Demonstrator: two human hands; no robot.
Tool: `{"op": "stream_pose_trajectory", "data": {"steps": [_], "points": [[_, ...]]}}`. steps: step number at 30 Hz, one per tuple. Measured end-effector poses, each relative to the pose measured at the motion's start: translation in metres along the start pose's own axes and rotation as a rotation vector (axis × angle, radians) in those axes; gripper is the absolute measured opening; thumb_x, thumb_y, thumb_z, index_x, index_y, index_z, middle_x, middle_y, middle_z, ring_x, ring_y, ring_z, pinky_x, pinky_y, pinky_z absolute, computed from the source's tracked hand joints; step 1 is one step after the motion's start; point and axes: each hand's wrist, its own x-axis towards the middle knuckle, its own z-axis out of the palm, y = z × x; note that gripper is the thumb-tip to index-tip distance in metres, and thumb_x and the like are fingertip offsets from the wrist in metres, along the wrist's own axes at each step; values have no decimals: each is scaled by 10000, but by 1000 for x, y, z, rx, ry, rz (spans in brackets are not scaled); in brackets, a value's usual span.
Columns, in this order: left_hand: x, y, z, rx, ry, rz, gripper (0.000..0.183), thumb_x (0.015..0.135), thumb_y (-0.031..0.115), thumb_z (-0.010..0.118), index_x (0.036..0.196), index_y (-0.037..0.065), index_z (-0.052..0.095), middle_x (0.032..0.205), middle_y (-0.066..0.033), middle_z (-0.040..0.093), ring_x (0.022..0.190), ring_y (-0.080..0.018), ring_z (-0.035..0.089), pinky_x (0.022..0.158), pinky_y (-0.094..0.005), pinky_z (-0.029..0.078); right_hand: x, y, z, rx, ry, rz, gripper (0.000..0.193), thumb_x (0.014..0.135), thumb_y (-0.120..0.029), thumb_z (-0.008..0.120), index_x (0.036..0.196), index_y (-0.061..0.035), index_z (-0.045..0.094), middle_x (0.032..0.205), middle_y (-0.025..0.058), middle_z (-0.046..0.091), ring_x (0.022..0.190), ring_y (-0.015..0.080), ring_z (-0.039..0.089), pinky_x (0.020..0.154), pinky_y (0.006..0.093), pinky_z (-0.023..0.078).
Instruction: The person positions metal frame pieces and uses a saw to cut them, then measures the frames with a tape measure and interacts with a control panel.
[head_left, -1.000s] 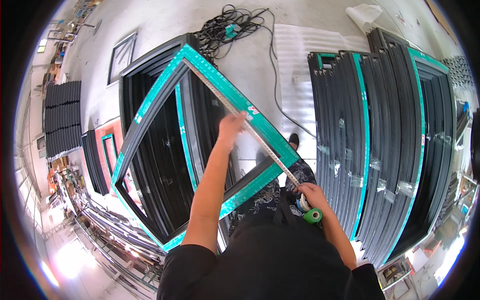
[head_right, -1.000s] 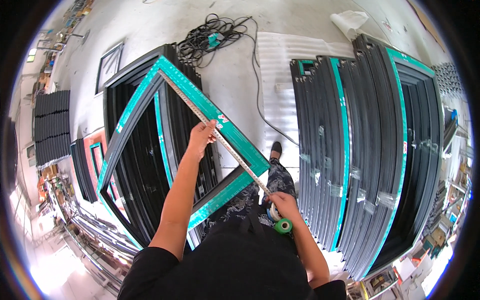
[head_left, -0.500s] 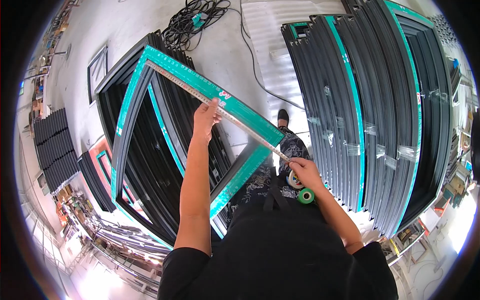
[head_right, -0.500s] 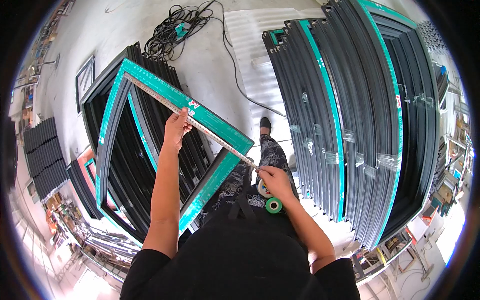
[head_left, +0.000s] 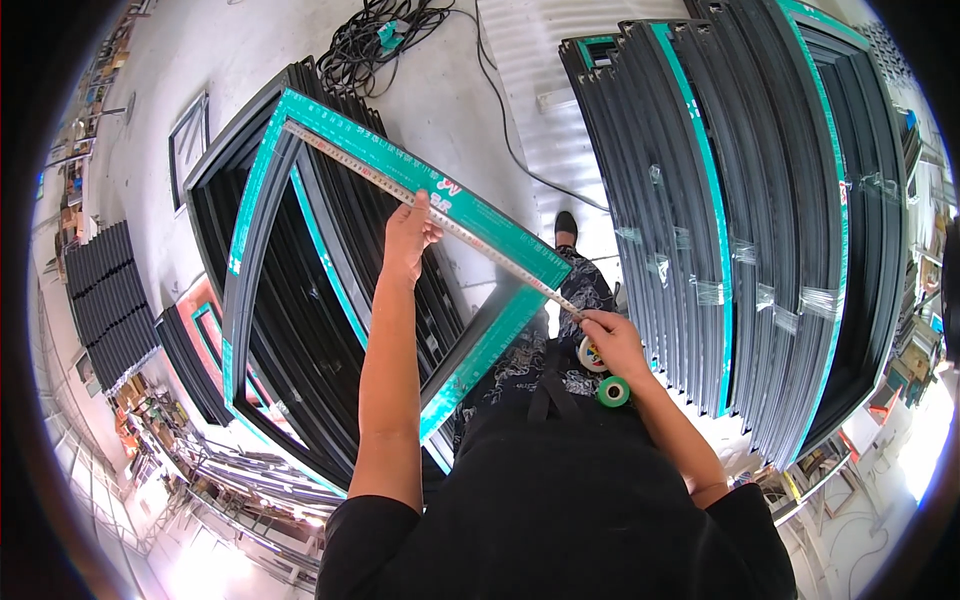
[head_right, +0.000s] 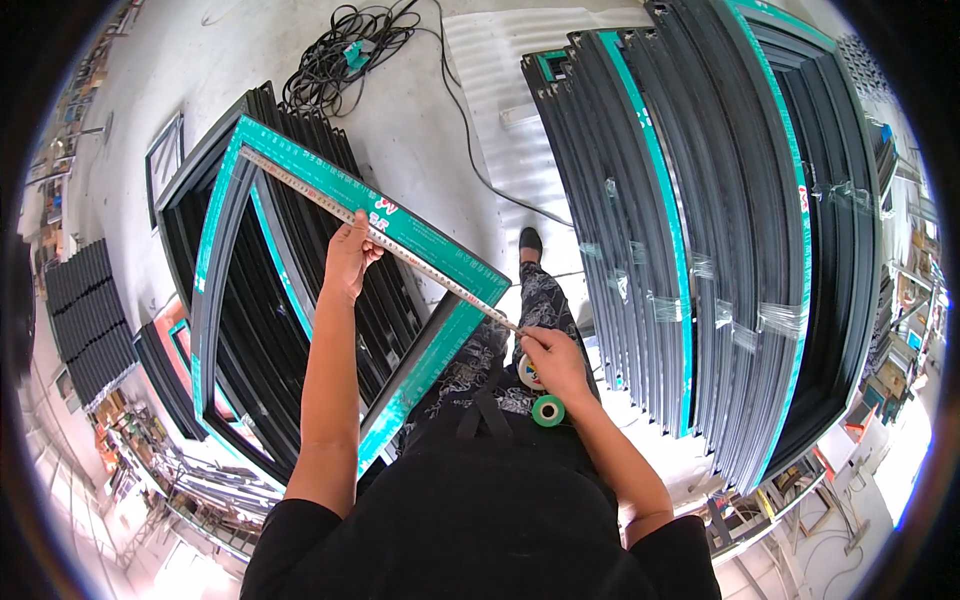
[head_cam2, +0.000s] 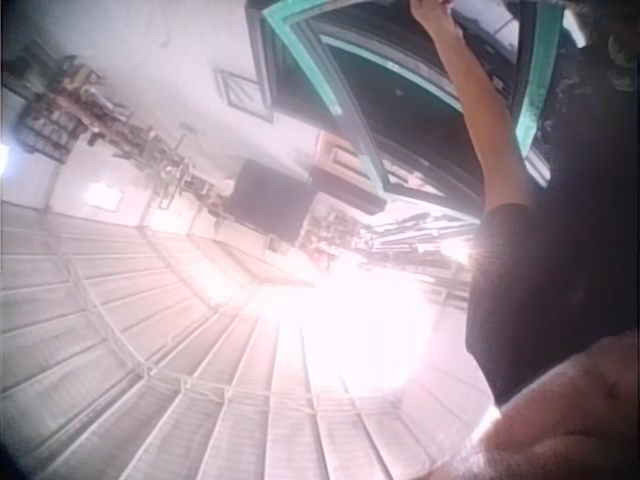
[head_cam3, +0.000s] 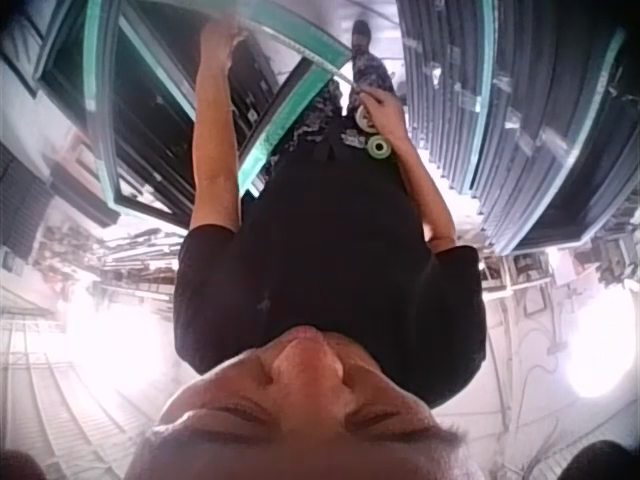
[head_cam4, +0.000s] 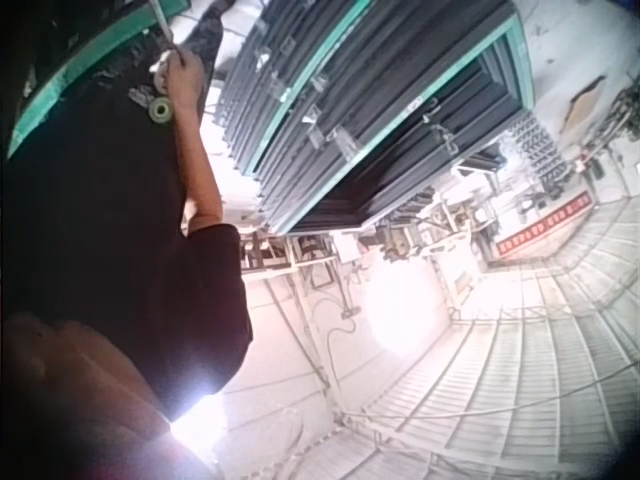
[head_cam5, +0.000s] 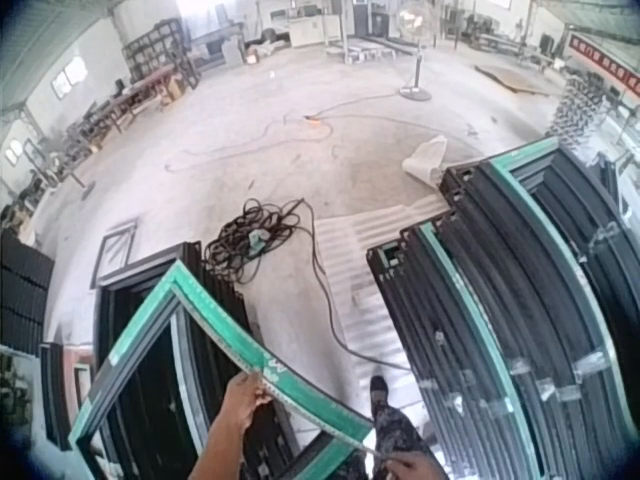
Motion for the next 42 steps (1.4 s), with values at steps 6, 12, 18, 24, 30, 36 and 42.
{"op": "stream_pose_trajectory", "data": {"steps": [6,12,18,24,30,36,42], "points": [[-1,-1,0,-9,-8,0,397,897,450,576,760,79,553,661,-12,569,580,-93,526,567,-230,421,-5,-3,2,-32,75,-26,246,841,-216,599,1016,-60,674,819,122,592,807,261,595,723,328,447],[-3,1,2,-7,-15,-10,379,899,448,571,749,102,535,655,13,535,591,-84,522,601,-229,457,-13,-20,3,-62,120,-73,230,836,-187,600,999,-44,676,748,98,552,726,240,555,674,327,428],[-3,4,3,-12,-14,-9,383,899,442,574,754,89,546,661,4,544,594,-91,523,596,-231,443,-14,-25,4,-106,128,-88,207,848,-142,619,1018,-45,685,767,42,542,720,142,545,664,262,429],[-2,4,3,-20,-14,-6,385,903,440,572,759,83,561,663,-6,563,589,-91,521,583,-229,426,-13,-28,9,-69,172,-124,213,823,-164,616,977,-32,681,721,92,551,694,225,552,645,325,425],[0,2,2,-27,-4,-3,382,902,434,574,747,85,552,660,-7,564,579,-93,525,574,-224,432,-12,-27,9,-73,175,-134,213,822,-164,617,973,-27,679,717,93,548,688,228,549,640,328,423],[0,2,0,-27,-13,2,379,901,434,577,745,90,551,662,-5,565,579,-90,526,574,-223,434,-11,-26,10,-94,189,-171,206,822,-162,619,965,-26,678,714,93,547,686,230,547,638,328,422],[0,2,2,-37,-20,4,373,900,434,577,753,92,557,663,1,565,580,-84,524,577,-218,433,-11,-28,9,-76,188,-152,211,820,-167,623,967,-27,679,716,97,552,694,231,555,634,329,424]]}}
